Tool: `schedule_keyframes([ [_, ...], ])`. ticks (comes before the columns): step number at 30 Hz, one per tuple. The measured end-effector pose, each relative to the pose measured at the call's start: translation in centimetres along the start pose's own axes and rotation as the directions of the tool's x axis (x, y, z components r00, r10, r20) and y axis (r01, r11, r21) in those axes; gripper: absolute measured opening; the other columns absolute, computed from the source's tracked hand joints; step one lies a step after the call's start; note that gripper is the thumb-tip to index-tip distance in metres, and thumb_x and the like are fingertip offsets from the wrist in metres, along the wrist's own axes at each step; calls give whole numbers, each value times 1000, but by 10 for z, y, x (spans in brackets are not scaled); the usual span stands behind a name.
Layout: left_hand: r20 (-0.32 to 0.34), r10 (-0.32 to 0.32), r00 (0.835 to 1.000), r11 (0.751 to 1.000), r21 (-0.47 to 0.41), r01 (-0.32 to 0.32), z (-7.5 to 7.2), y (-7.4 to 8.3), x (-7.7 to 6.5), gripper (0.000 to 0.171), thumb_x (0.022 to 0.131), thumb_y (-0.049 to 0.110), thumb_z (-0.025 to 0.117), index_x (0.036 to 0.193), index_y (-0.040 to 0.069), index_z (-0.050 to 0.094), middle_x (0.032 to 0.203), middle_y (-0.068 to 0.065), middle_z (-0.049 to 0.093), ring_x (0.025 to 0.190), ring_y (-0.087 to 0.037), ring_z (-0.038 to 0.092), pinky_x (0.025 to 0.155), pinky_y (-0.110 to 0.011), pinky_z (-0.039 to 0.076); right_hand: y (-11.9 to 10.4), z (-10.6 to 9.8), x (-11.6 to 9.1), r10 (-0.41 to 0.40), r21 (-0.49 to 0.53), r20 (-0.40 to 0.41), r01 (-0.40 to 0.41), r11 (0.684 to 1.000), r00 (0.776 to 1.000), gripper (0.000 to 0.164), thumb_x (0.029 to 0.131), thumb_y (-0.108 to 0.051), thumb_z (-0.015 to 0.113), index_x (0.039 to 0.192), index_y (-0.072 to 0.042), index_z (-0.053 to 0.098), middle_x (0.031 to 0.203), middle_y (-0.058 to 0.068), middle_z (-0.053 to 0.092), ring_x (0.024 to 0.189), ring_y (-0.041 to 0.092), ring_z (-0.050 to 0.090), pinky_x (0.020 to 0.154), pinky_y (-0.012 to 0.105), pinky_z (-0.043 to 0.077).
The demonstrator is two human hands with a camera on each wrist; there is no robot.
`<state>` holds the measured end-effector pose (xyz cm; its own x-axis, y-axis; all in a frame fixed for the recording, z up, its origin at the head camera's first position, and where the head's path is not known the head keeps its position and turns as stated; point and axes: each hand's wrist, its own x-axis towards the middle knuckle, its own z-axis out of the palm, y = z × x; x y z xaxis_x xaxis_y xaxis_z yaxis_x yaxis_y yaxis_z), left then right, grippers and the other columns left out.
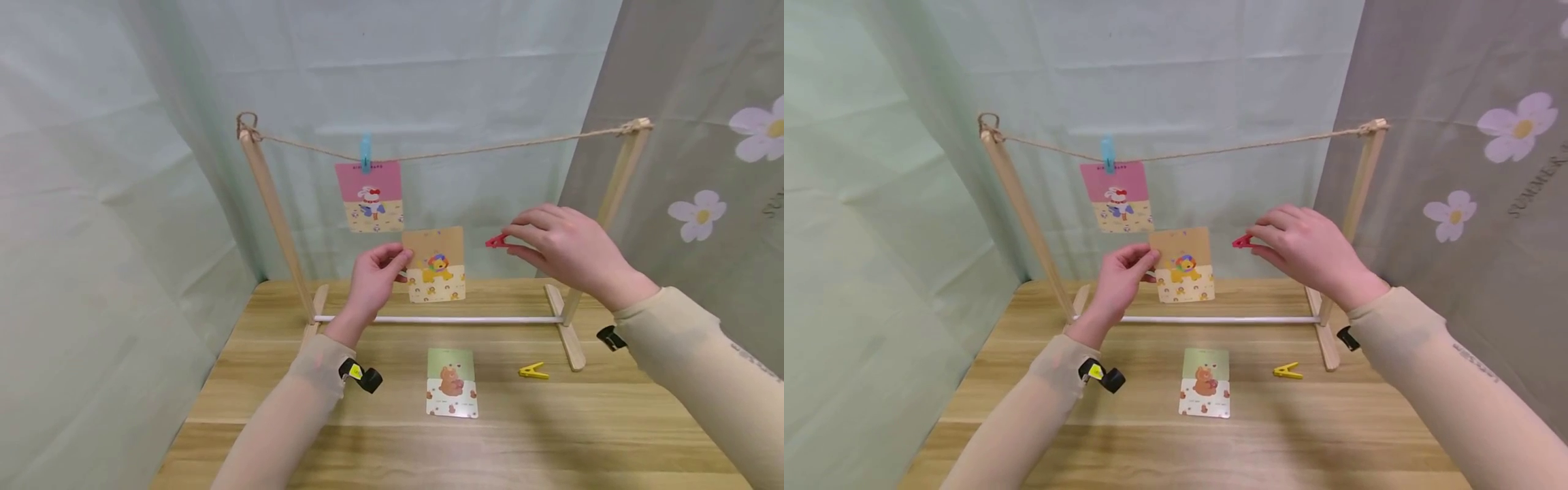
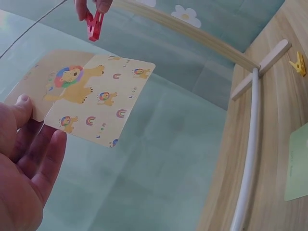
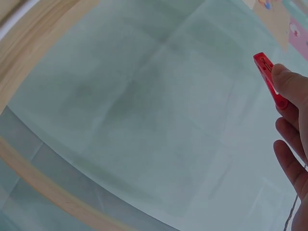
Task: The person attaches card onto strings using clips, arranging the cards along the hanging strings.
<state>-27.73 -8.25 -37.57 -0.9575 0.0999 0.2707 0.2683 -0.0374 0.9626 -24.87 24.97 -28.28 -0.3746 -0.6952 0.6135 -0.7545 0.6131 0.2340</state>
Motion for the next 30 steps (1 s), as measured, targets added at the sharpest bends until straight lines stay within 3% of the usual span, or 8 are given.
schedule_keyframes([
  [18, -3, 16, 1000, 999, 33, -16, 3, 10, 3, 21, 104, 14, 73, 118, 0, 76, 101, -9, 74, 89, -18, 67, 73, -32, 64, 0, -8, 11, 30, -23, 20, -29, 999, 999, 42, 78, -6, 95, 116, 1, 79, 107, 15, 76, 102, 36, 70, 89, 52, 61],
  [30, -3, 38, 999, 997, 64, -38, 9, 20, 11, 22, 105, 16, 72, 121, 1, 76, 106, -11, 75, 93, -20, 68, 74, -32, 64, 2, -16, 21, 35, -57, -58, -38, 998, 998, 42, 78, 6, 91, 117, 2, 78, 107, 18, 73, 103, 38, 67, 85, 52, 62],
])
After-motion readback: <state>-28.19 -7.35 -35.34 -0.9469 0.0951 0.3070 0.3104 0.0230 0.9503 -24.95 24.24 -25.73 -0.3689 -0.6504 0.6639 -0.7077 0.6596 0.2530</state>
